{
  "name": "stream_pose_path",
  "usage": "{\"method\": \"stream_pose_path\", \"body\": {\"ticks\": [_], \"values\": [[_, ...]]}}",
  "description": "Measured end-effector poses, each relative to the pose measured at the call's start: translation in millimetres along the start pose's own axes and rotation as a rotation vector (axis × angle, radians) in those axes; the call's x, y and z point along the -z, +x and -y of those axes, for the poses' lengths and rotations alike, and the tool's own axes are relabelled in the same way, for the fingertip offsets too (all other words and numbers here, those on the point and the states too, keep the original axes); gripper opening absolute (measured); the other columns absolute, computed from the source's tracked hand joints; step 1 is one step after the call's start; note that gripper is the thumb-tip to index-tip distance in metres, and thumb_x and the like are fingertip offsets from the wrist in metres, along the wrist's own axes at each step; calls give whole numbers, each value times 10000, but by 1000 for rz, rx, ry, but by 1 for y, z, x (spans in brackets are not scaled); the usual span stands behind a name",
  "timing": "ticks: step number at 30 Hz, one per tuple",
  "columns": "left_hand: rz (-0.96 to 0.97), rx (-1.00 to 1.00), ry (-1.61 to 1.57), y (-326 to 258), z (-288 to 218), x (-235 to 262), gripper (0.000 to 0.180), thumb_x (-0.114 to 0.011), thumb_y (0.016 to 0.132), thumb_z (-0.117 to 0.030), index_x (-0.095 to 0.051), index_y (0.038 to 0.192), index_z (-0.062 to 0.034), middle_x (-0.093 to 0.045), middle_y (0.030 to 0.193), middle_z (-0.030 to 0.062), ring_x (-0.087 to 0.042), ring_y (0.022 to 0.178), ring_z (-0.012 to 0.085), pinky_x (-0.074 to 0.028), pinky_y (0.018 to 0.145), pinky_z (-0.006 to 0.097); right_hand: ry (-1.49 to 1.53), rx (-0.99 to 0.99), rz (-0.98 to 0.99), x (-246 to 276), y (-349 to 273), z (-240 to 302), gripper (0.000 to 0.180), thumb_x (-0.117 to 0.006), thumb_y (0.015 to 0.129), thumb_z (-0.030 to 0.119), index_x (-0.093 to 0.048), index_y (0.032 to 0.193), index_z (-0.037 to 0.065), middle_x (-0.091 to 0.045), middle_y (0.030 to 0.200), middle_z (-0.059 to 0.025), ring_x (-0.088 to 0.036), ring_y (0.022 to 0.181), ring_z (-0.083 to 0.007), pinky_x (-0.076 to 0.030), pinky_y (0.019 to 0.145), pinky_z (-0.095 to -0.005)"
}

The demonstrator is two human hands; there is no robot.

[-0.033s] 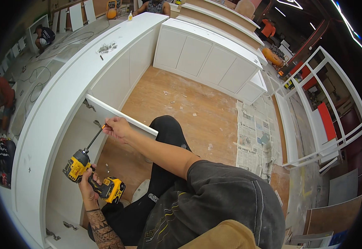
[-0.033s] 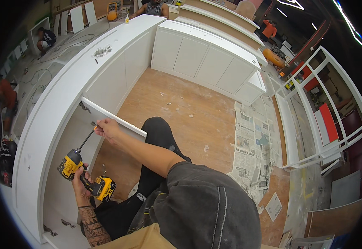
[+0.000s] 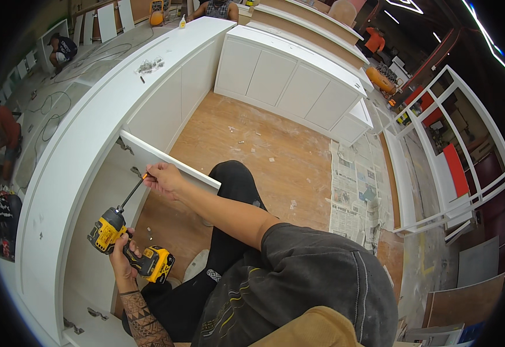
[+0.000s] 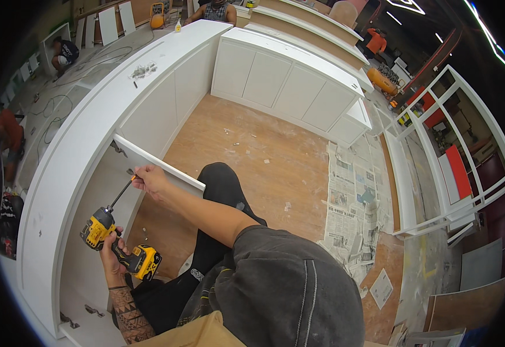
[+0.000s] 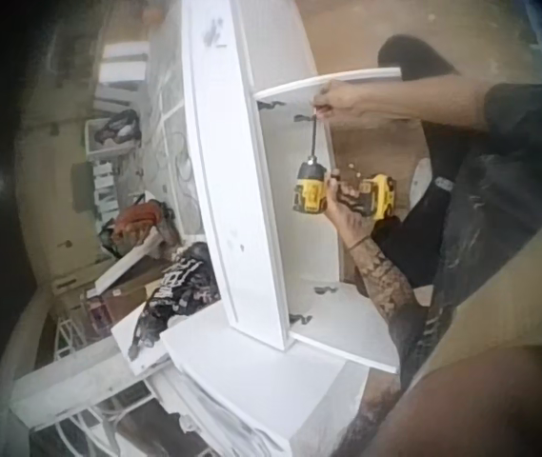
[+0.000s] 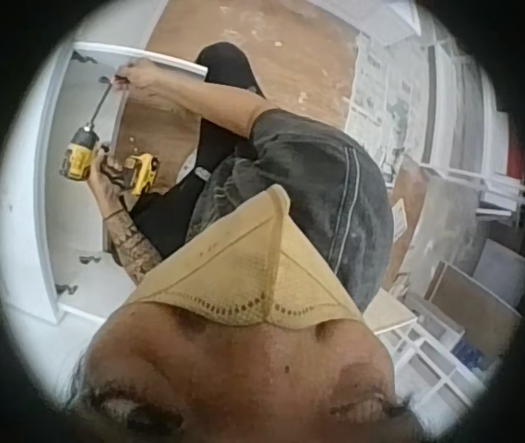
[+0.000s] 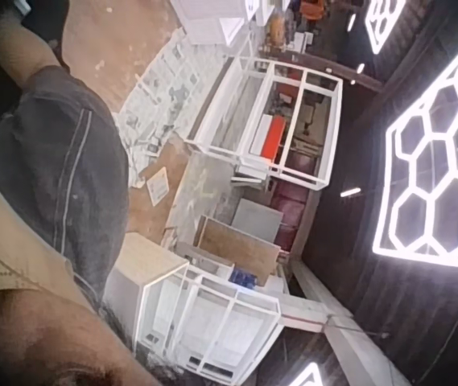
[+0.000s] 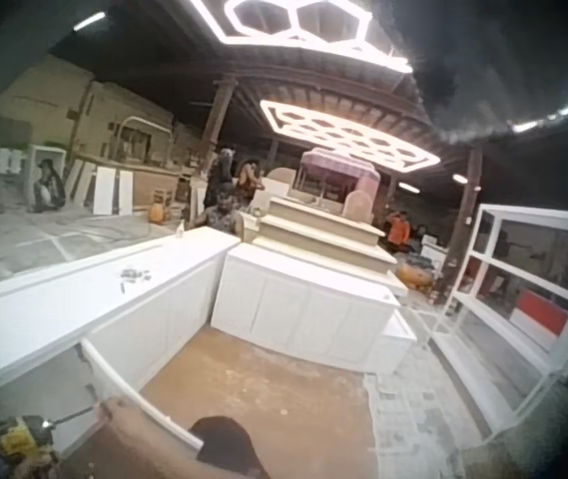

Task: Using a power drill to attach hinges and doors to white kitchen cabinet units in a workshop.

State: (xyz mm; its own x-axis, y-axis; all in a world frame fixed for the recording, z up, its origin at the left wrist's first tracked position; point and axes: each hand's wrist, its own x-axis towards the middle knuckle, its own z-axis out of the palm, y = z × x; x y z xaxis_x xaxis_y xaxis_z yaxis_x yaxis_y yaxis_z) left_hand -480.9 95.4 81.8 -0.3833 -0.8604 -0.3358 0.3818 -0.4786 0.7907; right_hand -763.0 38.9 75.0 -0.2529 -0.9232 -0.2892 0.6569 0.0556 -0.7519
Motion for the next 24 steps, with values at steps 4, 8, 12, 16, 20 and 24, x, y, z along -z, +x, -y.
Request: {"method": "stream_pose_path", "body": {"ticks": [4,8,12,16,20,24], "values": [[-2,-3,-3,0,2,4,325,-668,935,-119,-589,1224,6,-694,1089,106,-575,610,99,-532,484,262,-14,3,71,1,-1,-1,225,-661,1059,213,-597,1029,-1,-680,981,-132,-678,806,-180,-635,733,-315],[-16,-14,-31,-1,4,3,313,-669,935,-118,-596,1213,6,-696,1071,107,-578,614,100,-535,486,261,59,17,71,-2,-2,2,216,-630,1073,191,-588,1085,-21,-683,996,-134,-692,823,-187,-656,759,-316],[-62,-85,30,-2,6,0,283,-672,959,-236,-669,1134,-14,-537,624,-1,-526,482,98,-478,464,235,-30,9,67,-4,-5,7,204,-609,1085,176,-593,1112,-26,-686,1019,-139,-711,845,-189,-670,786,-310],[-13,-18,-31,-2,4,5,312,-670,939,-115,-596,1216,9,-696,1073,114,-583,622,99,-540,494,259,-90,-14,89,0,-5,9,202,-617,1081,171,-606,1114,-28,-686,1021,-137,-718,844,-189,-669,794,-305],[-4,-25,-48,-2,4,8,300,-668,942,-118,-602,1205,12,-695,1072,109,-582,621,95,-539,494,257,-42,-75,131,5,-4,5,200,-625,1077,170,-628,1110,-28,-684,1025,-129,-718,863,-187,-665,808,-297],[9,-19,-34,-4,1,2,276,-664,948,-124,-614,1180,17,-691,1079,105,-582,621,91,-543,496,260,72,-64,109,3,-3,1,195,-652,1055,148,-643,1078,-45,-674,997,-129,-712,844,-206,-668,788,-315]]}}
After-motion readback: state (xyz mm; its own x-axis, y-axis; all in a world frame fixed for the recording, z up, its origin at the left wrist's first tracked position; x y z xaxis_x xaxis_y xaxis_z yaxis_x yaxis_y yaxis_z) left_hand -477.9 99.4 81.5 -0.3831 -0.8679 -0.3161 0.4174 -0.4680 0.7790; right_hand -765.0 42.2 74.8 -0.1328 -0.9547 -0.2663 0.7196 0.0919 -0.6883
